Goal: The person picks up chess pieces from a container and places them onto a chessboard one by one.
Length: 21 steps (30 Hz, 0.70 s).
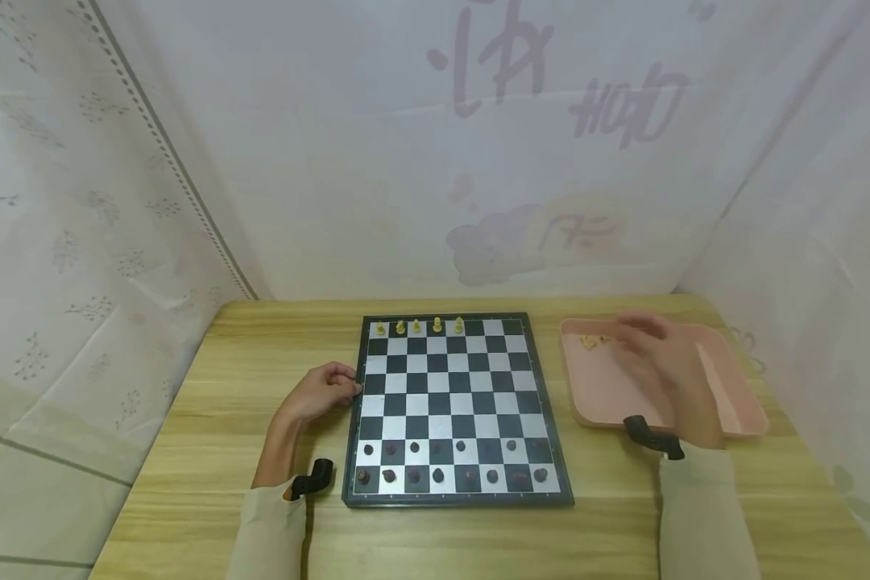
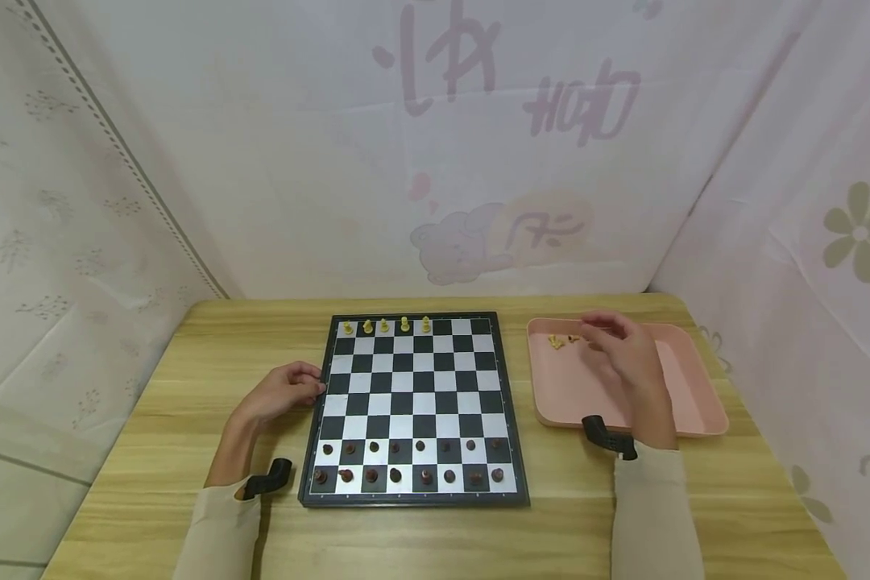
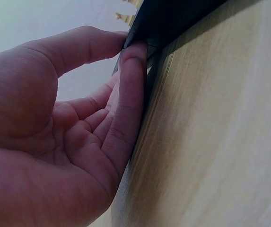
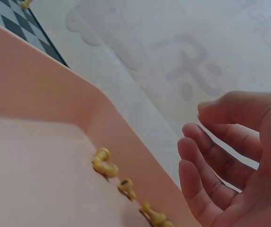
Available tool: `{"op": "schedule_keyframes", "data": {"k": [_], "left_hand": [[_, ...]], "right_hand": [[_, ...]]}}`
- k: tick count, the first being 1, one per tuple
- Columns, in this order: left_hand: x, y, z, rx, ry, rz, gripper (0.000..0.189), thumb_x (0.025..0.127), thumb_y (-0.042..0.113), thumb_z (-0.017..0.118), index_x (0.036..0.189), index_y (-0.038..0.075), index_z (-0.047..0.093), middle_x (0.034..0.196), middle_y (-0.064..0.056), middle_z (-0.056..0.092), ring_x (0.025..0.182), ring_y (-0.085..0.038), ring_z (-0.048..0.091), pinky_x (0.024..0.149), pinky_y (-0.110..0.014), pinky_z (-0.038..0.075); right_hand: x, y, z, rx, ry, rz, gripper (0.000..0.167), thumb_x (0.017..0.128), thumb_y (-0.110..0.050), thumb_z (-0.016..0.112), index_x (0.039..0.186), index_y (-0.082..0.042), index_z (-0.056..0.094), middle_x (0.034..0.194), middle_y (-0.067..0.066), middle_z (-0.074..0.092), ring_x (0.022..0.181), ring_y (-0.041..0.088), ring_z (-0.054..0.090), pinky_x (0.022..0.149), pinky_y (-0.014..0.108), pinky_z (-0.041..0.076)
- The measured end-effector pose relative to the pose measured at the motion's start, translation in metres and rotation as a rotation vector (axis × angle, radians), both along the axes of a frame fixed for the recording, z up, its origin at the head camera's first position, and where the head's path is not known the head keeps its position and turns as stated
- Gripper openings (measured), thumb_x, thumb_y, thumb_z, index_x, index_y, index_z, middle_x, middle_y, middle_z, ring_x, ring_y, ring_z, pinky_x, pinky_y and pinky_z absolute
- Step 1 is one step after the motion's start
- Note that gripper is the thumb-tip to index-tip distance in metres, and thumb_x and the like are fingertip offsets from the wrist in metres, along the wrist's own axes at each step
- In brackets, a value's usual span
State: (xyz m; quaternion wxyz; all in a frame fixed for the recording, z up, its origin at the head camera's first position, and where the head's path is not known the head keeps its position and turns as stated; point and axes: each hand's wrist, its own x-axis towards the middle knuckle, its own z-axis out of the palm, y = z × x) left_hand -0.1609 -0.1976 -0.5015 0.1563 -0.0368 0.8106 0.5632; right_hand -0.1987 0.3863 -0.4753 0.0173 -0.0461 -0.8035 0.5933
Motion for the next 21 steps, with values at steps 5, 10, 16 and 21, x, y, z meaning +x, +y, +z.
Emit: {"op": "schedule_keyframes", "data": {"k": [5,10,16,21], "left_hand": [[0.000,0.000,0.001,0.010,-0.003,0.002,0.030,0.100,0.002,0.076,0.124,-0.010,0.063,0.093,-0.010,0.070,0.082,-0.018,0.064,0.077,-0.029,0.054],[0.001,0.002,0.002,0.006,-0.003,-0.002,0.031,0.100,0.003,0.076,0.124,-0.010,0.063,0.094,-0.010,0.070,0.082,-0.019,0.064,0.079,-0.030,0.053],[0.002,0.000,0.003,-0.007,-0.012,-0.007,0.032,0.100,0.003,0.076,0.125,-0.011,0.062,0.096,-0.011,0.071,0.083,-0.019,0.064,0.079,-0.030,0.053],[0.001,0.000,0.003,0.000,-0.019,0.000,0.033,0.100,0.004,0.078,0.126,-0.010,0.063,0.097,-0.011,0.072,0.084,-0.019,0.066,0.079,-0.029,0.054]], "right_hand": [[0.001,0.012,0.007,-0.029,0.018,-0.071,0.049,0.106,-0.022,0.078,0.145,0.005,0.066,0.120,-0.014,0.076,0.103,0.001,0.070,0.084,0.017,0.058],[0.008,0.027,0.008,-0.129,0.026,-0.127,0.042,0.107,-0.020,0.076,0.141,0.004,0.069,0.126,-0.007,0.070,0.102,0.005,0.070,0.080,0.020,0.060],[0.013,0.038,0.001,-0.313,0.033,-0.165,0.032,0.105,-0.010,0.077,0.135,-0.002,0.071,0.125,-0.002,0.067,0.105,0.010,0.068,0.083,0.020,0.060],[0.012,0.042,0.001,-0.303,0.004,-0.197,0.027,0.104,-0.011,0.078,0.130,-0.007,0.074,0.121,-0.005,0.070,0.102,0.008,0.070,0.082,0.020,0.061]]}}
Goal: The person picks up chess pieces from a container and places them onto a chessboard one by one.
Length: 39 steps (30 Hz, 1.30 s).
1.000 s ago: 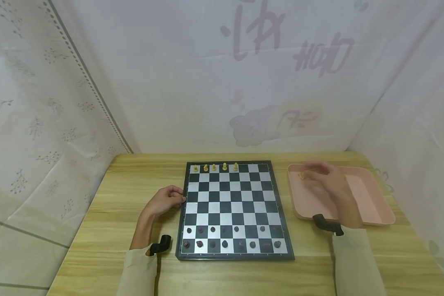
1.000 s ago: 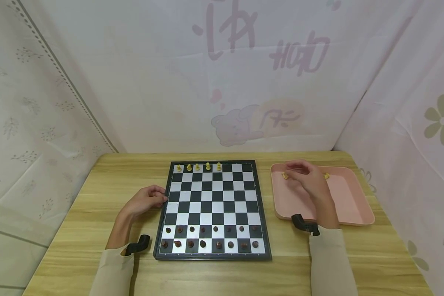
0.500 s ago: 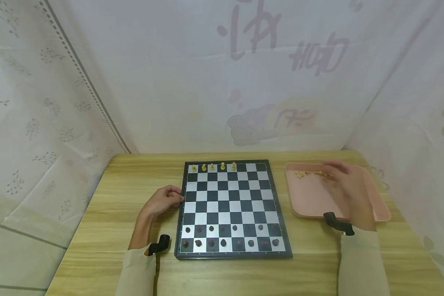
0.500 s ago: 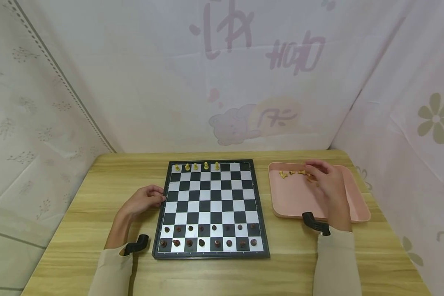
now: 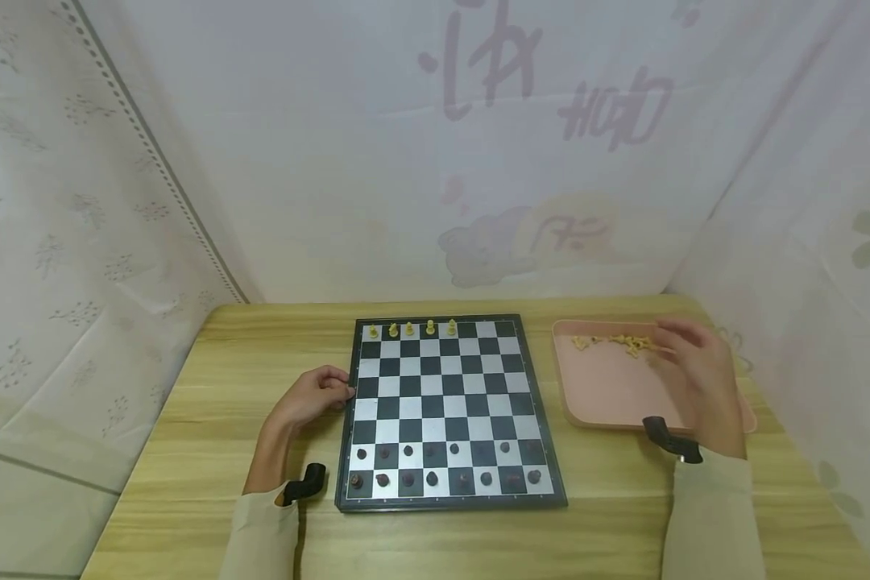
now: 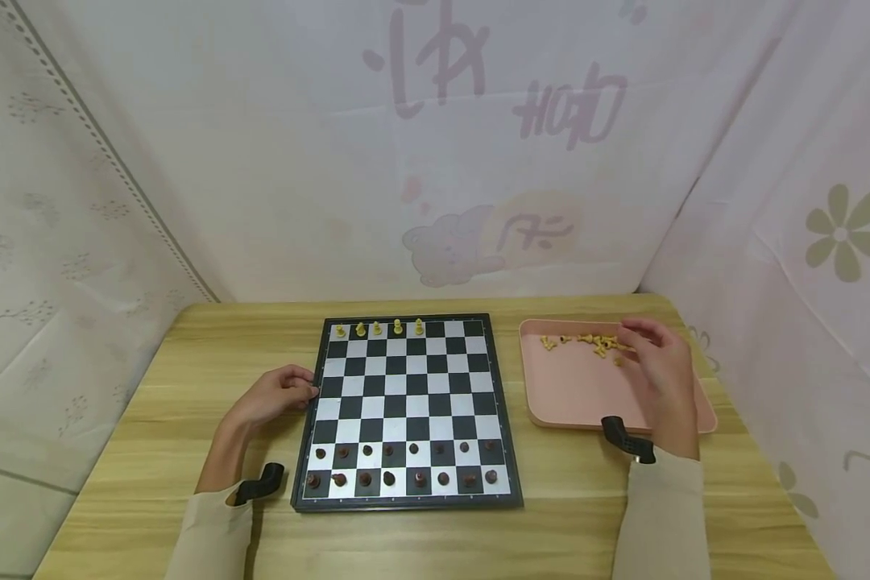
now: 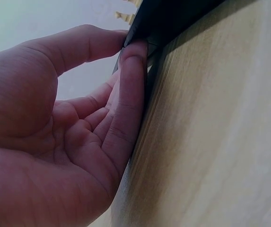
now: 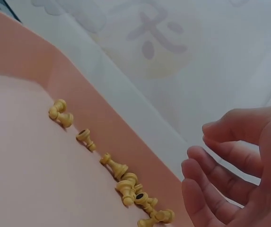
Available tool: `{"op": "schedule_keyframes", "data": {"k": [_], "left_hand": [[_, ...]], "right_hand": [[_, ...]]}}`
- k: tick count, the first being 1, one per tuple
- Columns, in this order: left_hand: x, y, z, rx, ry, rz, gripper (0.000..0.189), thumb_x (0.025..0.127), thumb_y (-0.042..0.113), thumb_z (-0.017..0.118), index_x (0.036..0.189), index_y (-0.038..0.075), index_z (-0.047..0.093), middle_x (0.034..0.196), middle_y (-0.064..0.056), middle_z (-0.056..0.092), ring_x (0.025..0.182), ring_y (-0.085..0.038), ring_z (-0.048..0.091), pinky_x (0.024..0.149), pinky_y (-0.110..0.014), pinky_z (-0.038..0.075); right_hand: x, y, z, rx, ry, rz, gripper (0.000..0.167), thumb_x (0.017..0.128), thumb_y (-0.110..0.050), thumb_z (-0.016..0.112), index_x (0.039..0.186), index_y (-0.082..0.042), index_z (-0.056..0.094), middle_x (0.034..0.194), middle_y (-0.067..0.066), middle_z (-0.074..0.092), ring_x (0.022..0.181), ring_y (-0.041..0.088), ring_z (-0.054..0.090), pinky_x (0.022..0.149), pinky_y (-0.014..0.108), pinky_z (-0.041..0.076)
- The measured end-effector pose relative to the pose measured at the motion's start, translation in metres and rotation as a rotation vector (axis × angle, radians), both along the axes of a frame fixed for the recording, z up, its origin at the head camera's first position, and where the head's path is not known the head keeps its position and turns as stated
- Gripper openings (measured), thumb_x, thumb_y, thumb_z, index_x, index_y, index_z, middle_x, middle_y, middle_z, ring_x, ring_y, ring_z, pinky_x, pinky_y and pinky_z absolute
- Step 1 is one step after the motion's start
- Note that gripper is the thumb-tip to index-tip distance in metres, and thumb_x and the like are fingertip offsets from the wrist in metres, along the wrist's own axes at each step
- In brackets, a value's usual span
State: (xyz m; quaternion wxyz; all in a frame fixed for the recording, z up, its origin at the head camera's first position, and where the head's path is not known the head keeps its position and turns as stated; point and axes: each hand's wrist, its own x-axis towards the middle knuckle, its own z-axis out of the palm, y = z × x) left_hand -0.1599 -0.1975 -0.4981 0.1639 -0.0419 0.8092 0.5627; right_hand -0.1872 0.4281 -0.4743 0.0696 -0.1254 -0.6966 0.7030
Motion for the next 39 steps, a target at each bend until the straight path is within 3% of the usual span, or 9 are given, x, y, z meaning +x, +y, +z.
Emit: {"op": "schedule_keyframes", "data": {"k": [3,6,10,14,19,25,29,36,39], "left_hand": [[0.000,-0.001,0.000,-0.007,-0.005,0.003,0.034,0.100,0.005,0.078,0.127,-0.009,0.063,0.098,-0.011,0.074,0.085,-0.019,0.066,0.080,-0.030,0.054],[-0.001,-0.001,0.001,-0.005,0.002,-0.001,0.033,0.100,0.005,0.078,0.126,-0.010,0.063,0.098,-0.011,0.073,0.085,-0.020,0.066,0.080,-0.030,0.055],[-0.001,-0.001,0.002,0.007,0.008,-0.009,0.033,0.100,0.004,0.077,0.125,-0.010,0.063,0.097,-0.011,0.073,0.085,-0.020,0.066,0.080,-0.030,0.055],[-0.002,-0.001,0.001,0.009,0.006,-0.008,0.032,0.101,0.003,0.077,0.126,-0.010,0.063,0.096,-0.010,0.072,0.085,-0.019,0.067,0.080,-0.030,0.056],[-0.002,-0.001,0.000,0.020,0.007,-0.004,0.031,0.101,0.003,0.076,0.126,-0.010,0.063,0.095,-0.010,0.072,0.084,-0.019,0.068,0.080,-0.029,0.057],[-0.002,-0.001,0.000,0.029,0.004,-0.007,0.031,0.101,0.002,0.076,0.126,-0.011,0.062,0.097,-0.011,0.072,0.084,-0.018,0.068,0.078,-0.028,0.057],[-0.002,-0.001,-0.001,0.028,0.001,-0.007,0.032,0.101,0.002,0.076,0.126,-0.011,0.062,0.098,-0.012,0.073,0.084,-0.017,0.067,0.078,-0.028,0.057],[-0.002,-0.001,-0.002,0.029,-0.002,-0.005,0.030,0.101,0.002,0.076,0.125,-0.010,0.063,0.096,-0.011,0.072,0.084,-0.018,0.066,0.078,-0.028,0.055],[-0.001,-0.002,-0.001,0.028,0.003,-0.014,0.032,0.101,0.002,0.076,0.126,-0.011,0.062,0.097,-0.012,0.072,0.084,-0.018,0.066,0.079,-0.028,0.055]], "right_hand": [[-0.005,0.001,-0.001,0.065,-0.017,-0.001,0.019,0.105,-0.012,0.078,0.123,-0.014,0.077,0.115,-0.010,0.072,0.098,0.005,0.071,0.080,0.019,0.060],[-0.010,0.002,-0.003,0.199,-0.052,-0.006,0.016,0.106,-0.015,0.076,0.121,-0.019,0.077,0.108,-0.016,0.071,0.092,0.001,0.071,0.078,0.017,0.059],[-0.013,0.002,-0.008,0.382,-0.090,-0.004,0.025,0.108,-0.021,0.073,0.131,-0.011,0.073,0.109,-0.018,0.066,0.090,0.002,0.070,0.077,0.017,0.058],[-0.013,-0.001,-0.014,0.505,-0.067,0.008,0.041,0.110,-0.023,0.071,0.140,0.005,0.067,0.120,-0.003,0.066,0.100,0.006,0.063,0.078,0.015,0.055],[-0.013,-0.005,-0.019,0.652,-0.037,0.015,0.040,0.111,-0.025,0.068,0.139,0.003,0.071,0.138,0.017,0.066,0.111,0.007,0.054,0.080,0.012,0.048],[-0.014,-0.005,-0.023,0.653,-0.004,0.090,0.035,0.110,-0.013,0.066,0.140,0.007,0.070,0.144,0.026,0.064,0.115,0.009,0.056,0.082,0.011,0.050],[-0.014,-0.005,-0.022,0.682,-0.041,0.149,0.039,0.111,-0.014,0.065,0.143,0.008,0.067,0.146,0.029,0.063,0.113,0.002,0.053,0.082,0.009,0.047],[-0.016,-0.006,-0.017,0.840,0.004,0.261,0.035,0.109,-0.014,0.067,0.131,0.012,0.071,0.130,0.033,0.070,0.093,-0.005,0.055,0.075,0.013,0.046],[-0.016,-0.008,-0.017,0.849,0.032,0.308,0.033,0.107,-0.013,0.071,0.129,0.012,0.072,0.126,0.032,0.072,0.092,-0.009,0.055,0.076,0.013,0.047]]}}
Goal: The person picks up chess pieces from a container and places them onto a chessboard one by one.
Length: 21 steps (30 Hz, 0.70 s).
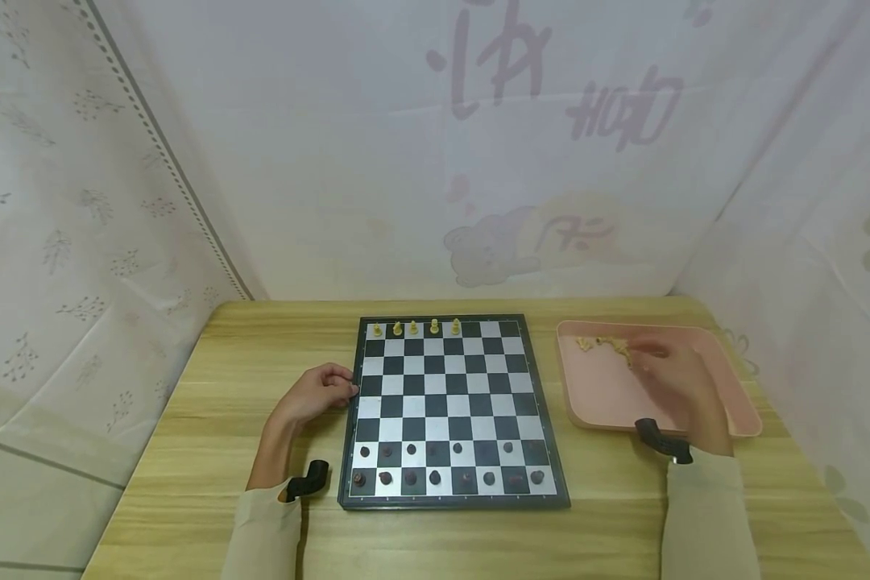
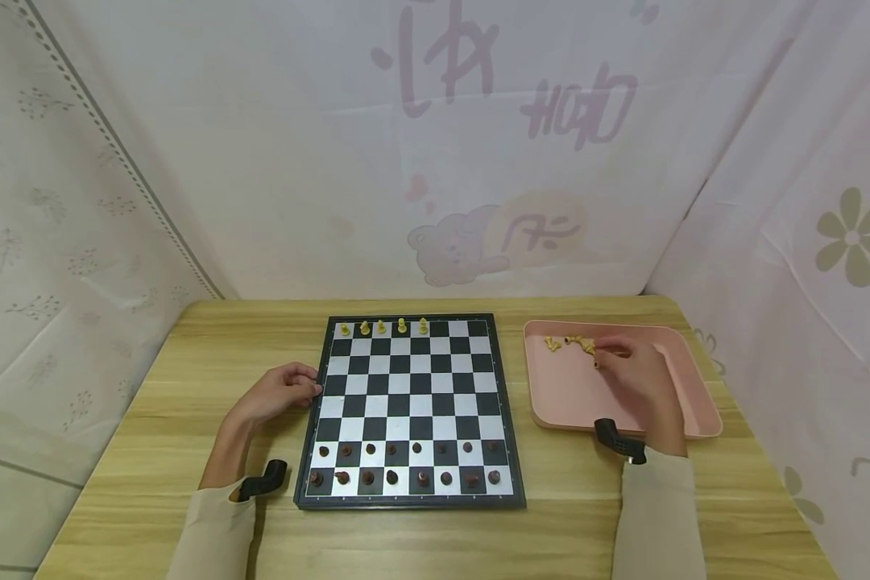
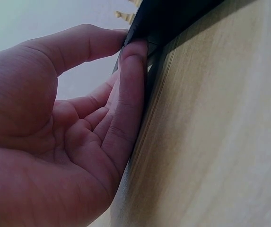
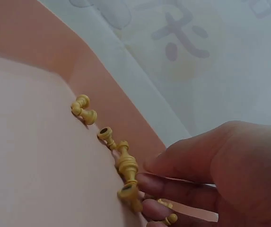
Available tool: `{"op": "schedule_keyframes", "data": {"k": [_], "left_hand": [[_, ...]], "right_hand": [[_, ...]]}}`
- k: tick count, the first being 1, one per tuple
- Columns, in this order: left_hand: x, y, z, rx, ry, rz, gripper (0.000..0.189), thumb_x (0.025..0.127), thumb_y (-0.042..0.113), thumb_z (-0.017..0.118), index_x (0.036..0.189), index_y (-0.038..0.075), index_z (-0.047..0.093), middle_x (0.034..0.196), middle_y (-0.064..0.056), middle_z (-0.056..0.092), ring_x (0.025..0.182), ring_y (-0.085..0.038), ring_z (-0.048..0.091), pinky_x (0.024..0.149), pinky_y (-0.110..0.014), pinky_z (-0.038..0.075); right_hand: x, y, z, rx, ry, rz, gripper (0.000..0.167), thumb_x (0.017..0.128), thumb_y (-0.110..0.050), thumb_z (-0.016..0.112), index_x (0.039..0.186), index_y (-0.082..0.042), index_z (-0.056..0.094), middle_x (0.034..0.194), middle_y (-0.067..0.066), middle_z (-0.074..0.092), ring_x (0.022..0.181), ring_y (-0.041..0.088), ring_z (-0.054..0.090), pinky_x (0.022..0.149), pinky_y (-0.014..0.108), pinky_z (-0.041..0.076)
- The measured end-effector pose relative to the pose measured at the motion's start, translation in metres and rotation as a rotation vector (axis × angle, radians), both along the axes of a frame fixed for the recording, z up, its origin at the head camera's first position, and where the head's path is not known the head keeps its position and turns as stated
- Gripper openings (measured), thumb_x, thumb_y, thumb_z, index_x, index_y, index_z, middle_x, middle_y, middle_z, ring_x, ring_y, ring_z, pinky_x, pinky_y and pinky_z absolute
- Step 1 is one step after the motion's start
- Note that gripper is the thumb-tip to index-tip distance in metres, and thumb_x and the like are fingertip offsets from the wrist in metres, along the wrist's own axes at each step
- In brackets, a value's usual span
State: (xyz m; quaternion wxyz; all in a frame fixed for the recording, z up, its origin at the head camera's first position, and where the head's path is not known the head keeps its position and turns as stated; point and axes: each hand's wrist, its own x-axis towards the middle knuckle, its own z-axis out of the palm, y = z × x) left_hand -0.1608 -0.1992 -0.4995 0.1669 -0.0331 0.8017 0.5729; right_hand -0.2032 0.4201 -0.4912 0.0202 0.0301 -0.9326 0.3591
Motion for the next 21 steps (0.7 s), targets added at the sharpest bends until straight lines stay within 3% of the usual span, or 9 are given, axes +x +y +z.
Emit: {"op": "schedule_keyframes", "data": {"k": [6,12,18,21], "left_hand": [[0.001,0.001,0.003,-0.001,0.012,-0.004,0.034,0.101,0.003,0.076,0.128,-0.012,0.061,0.099,-0.012,0.073,0.084,-0.019,0.066,0.079,-0.031,0.056],[0.001,0.001,0.003,-0.011,0.014,-0.001,0.035,0.101,0.004,0.077,0.128,-0.012,0.061,0.099,-0.012,0.073,0.085,-0.019,0.067,0.080,-0.032,0.057],[0.001,0.002,0.001,-0.011,0.004,0.004,0.032,0.101,0.004,0.076,0.127,-0.011,0.062,0.098,-0.012,0.073,0.085,-0.018,0.067,0.080,-0.030,0.057],[0.001,0.001,0.002,-0.005,0.000,0.009,0.032,0.101,0.003,0.076,0.126,-0.011,0.062,0.097,-0.011,0.072,0.084,-0.018,0.067,0.079,-0.029,0.056]], "right_hand": [[0.001,-0.002,0.000,0.022,0.027,0.096,0.030,0.104,-0.006,0.073,0.127,0.013,0.073,0.121,0.031,0.075,0.095,-0.002,0.063,0.075,0.013,0.049],[0.002,-0.006,0.000,0.029,0.018,0.138,0.031,0.103,-0.002,0.072,0.129,0.014,0.071,0.122,0.032,0.074,0.106,0.033,0.072,0.077,0.012,0.048],[0.007,-0.017,0.005,0.009,0.062,0.179,0.031,0.101,0.001,0.072,0.130,0.013,0.071,0.126,0.033,0.072,0.112,0.026,0.067,0.087,0.009,0.043],[0.006,-0.022,0.006,0.034,0.035,0.183,0.030,0.103,-0.002,0.071,0.130,0.011,0.072,0.128,0.031,0.072,0.117,0.037,0.067,0.090,0.016,0.045]]}}
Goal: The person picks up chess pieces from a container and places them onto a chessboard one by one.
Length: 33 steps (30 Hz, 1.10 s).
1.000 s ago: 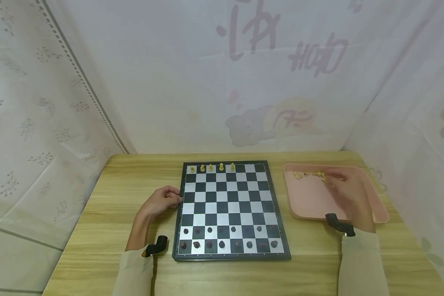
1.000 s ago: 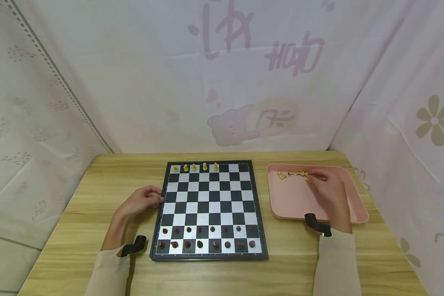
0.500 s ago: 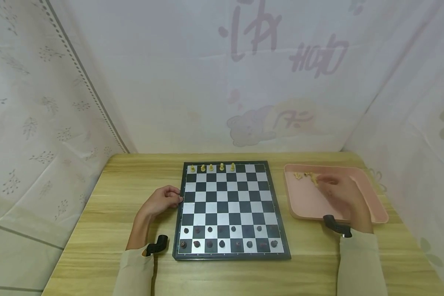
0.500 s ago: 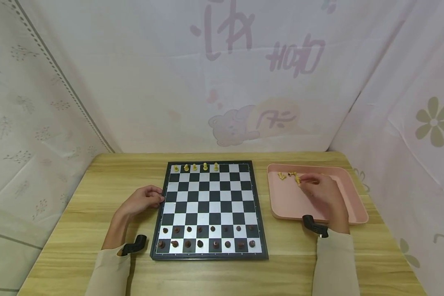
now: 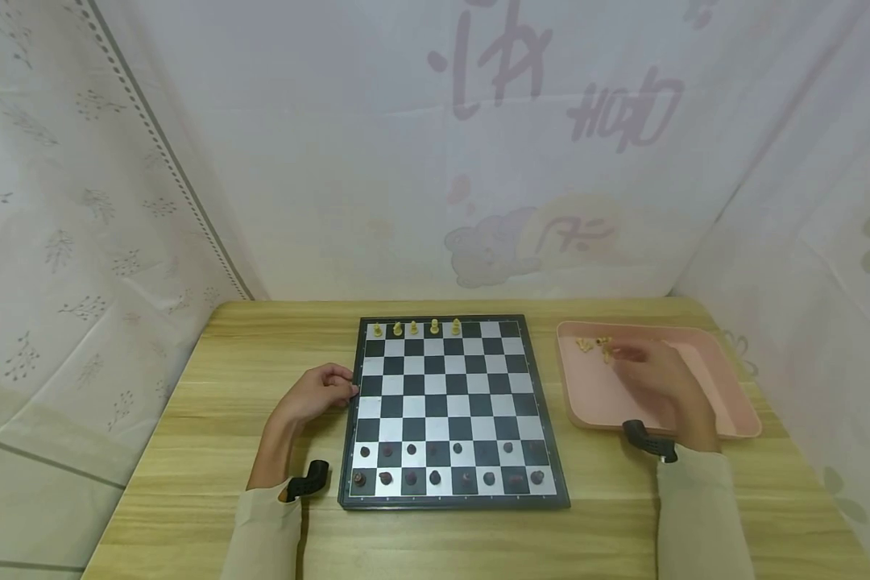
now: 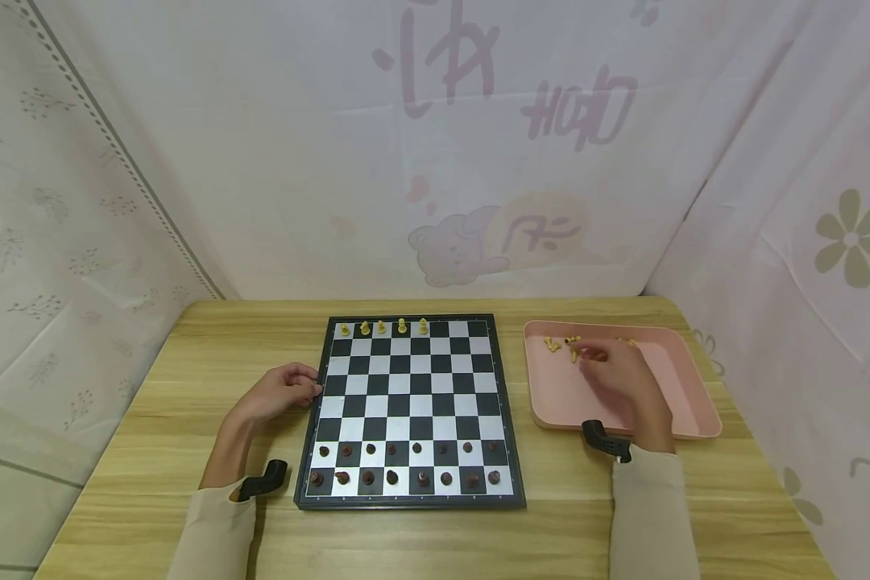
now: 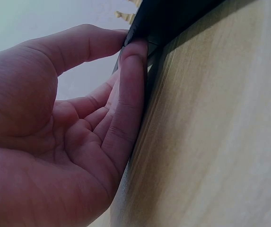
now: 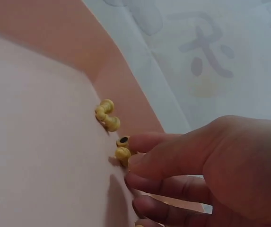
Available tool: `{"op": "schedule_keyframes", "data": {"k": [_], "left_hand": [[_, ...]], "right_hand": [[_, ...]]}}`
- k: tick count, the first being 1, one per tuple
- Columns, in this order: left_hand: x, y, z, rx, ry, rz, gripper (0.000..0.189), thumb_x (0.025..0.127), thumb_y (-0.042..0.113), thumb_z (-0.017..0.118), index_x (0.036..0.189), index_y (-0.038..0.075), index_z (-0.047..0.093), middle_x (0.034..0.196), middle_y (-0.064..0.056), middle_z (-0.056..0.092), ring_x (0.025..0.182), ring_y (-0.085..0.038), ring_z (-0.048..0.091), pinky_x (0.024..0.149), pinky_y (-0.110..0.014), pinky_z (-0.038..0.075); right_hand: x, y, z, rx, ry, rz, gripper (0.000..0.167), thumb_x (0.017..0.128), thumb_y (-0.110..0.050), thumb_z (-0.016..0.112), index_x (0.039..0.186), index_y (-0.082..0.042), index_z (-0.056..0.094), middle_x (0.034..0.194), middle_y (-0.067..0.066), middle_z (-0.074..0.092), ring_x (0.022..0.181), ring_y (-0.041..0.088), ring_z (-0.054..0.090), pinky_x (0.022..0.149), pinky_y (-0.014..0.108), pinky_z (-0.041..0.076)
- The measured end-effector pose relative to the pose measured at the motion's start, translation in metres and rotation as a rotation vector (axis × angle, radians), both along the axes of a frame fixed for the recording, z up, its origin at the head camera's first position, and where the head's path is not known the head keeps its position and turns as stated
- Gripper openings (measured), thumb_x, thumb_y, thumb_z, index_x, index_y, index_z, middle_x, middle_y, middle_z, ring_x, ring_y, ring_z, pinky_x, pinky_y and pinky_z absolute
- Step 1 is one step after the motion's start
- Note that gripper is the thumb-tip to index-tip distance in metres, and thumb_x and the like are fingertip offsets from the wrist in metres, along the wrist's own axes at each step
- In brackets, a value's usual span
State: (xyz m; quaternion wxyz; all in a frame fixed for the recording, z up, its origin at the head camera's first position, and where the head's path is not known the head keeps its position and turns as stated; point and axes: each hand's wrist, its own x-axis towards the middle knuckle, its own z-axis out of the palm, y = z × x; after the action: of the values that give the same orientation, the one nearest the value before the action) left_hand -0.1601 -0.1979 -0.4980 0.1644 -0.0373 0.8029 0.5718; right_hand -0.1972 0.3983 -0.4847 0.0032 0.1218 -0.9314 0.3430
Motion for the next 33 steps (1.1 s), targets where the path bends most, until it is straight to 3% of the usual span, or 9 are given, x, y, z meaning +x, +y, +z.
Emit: {"op": "schedule_keyframes", "data": {"k": [3,7,13,19,26,33], "left_hand": [[0.0008,-0.0004,0.0017,0.006,0.009,-0.008,0.033,0.101,0.003,0.076,0.127,-0.012,0.061,0.097,-0.012,0.072,0.084,-0.018,0.066,0.078,-0.030,0.056],[0.0016,0.0001,0.0036,0.008,0.017,-0.014,0.034,0.101,0.003,0.076,0.128,-0.012,0.061,0.097,-0.011,0.072,0.084,-0.018,0.066,0.079,-0.031,0.057],[0.0014,0.0005,0.0041,0.007,0.013,-0.011,0.035,0.101,0.003,0.076,0.128,-0.012,0.061,0.098,-0.012,0.072,0.085,-0.018,0.067,0.079,-0.031,0.058],[0.0009,0.0004,0.0031,0.001,0.014,-0.011,0.035,0.101,0.003,0.077,0.127,-0.012,0.061,0.099,-0.012,0.072,0.085,-0.019,0.067,0.080,-0.032,0.058],[0.0018,0.0004,0.0039,-0.002,0.017,-0.012,0.034,0.101,0.004,0.077,0.127,-0.012,0.062,0.099,-0.012,0.073,0.085,-0.019,0.067,0.080,-0.032,0.058],[0.0016,0.0003,0.0038,0.006,0.016,-0.011,0.033,0.101,0.003,0.077,0.127,-0.012,0.062,0.098,-0.013,0.072,0.085,-0.019,0.067,0.080,-0.032,0.058]], "right_hand": [[-0.0031,-0.0026,0.0014,0.070,-0.024,-0.004,0.028,0.104,-0.004,0.070,0.129,0.008,0.074,0.129,0.031,0.072,0.121,0.048,0.066,0.095,0.034,0.050],[-0.0055,-0.0035,0.0033,0.124,-0.045,0.003,0.024,0.104,-0.006,0.071,0.125,0.006,0.076,0.124,0.028,0.075,0.117,0.050,0.068,0.095,0.051,0.053],[-0.0032,-0.0021,0.0075,0.160,-0.028,0.031,0.022,0.103,-0.010,0.074,0.121,0.002,0.079,0.120,0.023,0.078,0.109,0.044,0.071,0.088,0.044,0.053],[-0.0009,-0.0033,0.0090,0.165,0.000,0.022,0.030,0.103,-0.011,0.074,0.129,0.005,0.075,0.121,0.026,0.077,0.107,0.046,0.071,0.089,0.053,0.054],[-0.0028,-0.0035,0.0048,0.175,-0.012,-0.012,0.030,0.101,-0.011,0.076,0.127,0.004,0.075,0.111,0.021,0.078,0.087,0.027,0.061,0.076,0.038,0.049],[-0.0038,-0.0028,0.0052,0.194,-0.047,-0.036,0.025,0.097,-0.009,0.078,0.119,0.002,0.076,0.096,0.012,0.075,0.082,0.022,0.060,0.071,0.037,0.047]]}}
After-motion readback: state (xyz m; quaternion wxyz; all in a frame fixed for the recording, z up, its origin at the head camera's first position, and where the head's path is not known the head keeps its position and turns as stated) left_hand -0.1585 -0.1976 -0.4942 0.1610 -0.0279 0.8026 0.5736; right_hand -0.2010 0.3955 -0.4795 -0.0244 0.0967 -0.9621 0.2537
